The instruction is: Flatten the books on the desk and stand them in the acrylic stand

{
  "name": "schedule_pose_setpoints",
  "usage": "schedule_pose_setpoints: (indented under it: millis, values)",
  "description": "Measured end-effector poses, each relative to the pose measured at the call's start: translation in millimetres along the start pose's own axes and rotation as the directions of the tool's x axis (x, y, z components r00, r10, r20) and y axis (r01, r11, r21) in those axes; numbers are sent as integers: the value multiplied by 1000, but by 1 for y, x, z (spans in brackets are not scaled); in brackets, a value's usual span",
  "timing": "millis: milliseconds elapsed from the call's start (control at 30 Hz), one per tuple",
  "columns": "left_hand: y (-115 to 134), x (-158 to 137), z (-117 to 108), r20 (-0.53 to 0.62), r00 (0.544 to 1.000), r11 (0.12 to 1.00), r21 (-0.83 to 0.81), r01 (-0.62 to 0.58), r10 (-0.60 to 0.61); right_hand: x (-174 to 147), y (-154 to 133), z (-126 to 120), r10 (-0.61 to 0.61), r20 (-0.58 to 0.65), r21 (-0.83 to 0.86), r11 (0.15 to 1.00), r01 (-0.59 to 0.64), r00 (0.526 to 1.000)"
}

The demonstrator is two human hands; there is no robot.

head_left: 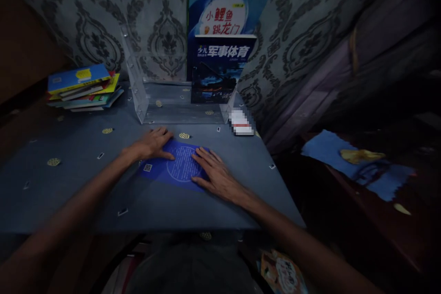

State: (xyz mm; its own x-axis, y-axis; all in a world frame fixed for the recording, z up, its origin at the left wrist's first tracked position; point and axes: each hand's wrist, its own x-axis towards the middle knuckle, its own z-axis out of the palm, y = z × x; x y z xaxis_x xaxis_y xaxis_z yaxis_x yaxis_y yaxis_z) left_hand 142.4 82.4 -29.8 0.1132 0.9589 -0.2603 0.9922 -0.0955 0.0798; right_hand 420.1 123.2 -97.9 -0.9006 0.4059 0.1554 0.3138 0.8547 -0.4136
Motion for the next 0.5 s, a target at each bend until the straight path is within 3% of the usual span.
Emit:
schedule_pose_setpoints:
  millis: [133,300,500]
  values:
    - [-6,25,-9,99,994,999,-5,-47,47,-2,5,3,-16,-29,26,1000,17,999]
    - [-10,26,-17,146,985,995,-58,-82,89,-4,5,2,44,-29,77,996,-42,999]
    - [-17,20,-32,186,960,907,-404,-121,211,-6,6,1,254,-169,325,926,-190,952]
